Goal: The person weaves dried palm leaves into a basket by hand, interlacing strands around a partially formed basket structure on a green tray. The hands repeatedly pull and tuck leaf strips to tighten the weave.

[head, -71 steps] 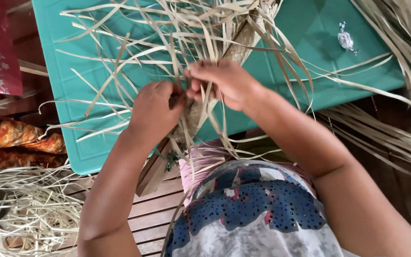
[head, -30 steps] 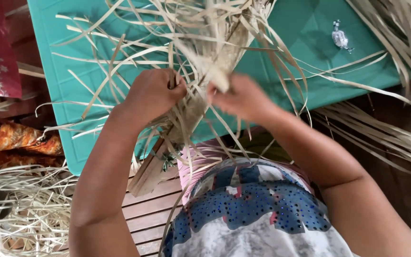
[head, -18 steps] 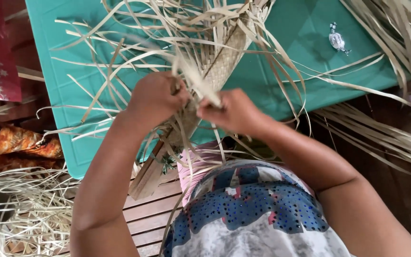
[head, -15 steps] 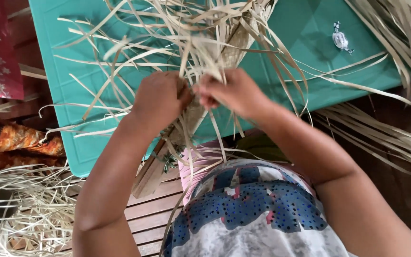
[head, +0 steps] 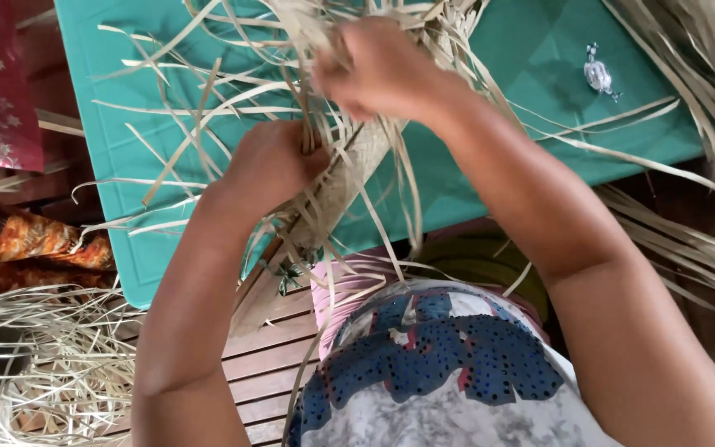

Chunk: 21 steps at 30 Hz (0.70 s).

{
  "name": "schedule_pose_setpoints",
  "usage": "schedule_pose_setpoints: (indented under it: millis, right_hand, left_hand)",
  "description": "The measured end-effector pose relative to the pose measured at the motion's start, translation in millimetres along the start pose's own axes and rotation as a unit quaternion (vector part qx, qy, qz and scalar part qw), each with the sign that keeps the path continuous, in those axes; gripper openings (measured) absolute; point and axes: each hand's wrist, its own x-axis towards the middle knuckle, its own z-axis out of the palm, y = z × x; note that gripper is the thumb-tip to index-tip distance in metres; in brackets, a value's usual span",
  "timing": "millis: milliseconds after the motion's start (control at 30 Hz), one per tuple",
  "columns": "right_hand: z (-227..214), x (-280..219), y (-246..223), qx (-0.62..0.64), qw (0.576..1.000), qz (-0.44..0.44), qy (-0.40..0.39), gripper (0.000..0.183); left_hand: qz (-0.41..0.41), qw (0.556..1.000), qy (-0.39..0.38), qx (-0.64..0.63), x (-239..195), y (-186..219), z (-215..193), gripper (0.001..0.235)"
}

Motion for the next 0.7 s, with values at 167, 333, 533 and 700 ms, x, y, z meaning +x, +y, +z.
schedule_pose_setpoints:
  millis: [167, 333, 533, 700]
  right_hand:
    - [15, -3, 3, -0.049, 0.95, 0.238, -0.197, 0.027]
    - [16, 2, 17, -0.026, 0.97, 0.193, -0.148, 0.017]
    - [24, -40, 9, 0.062, 0.993, 0.094, -0.026, 0.013]
    - [69, -84, 33, 0.122, 0.984, 0.113, 0.065, 0.013]
  left_hand:
    - [0.01, 0.998, 0.014, -0.063, 4, -14, 9, 0.062]
    - [-0.012, 0.995, -0.008, -0.096, 1, -10, 2, 0.045]
    - [0.033, 0.991, 0.015, -0.129, 7, -18, 10, 0.045]
    - [0.008, 0.984, 0.002, -0.178, 4, -15, -2, 0.053]
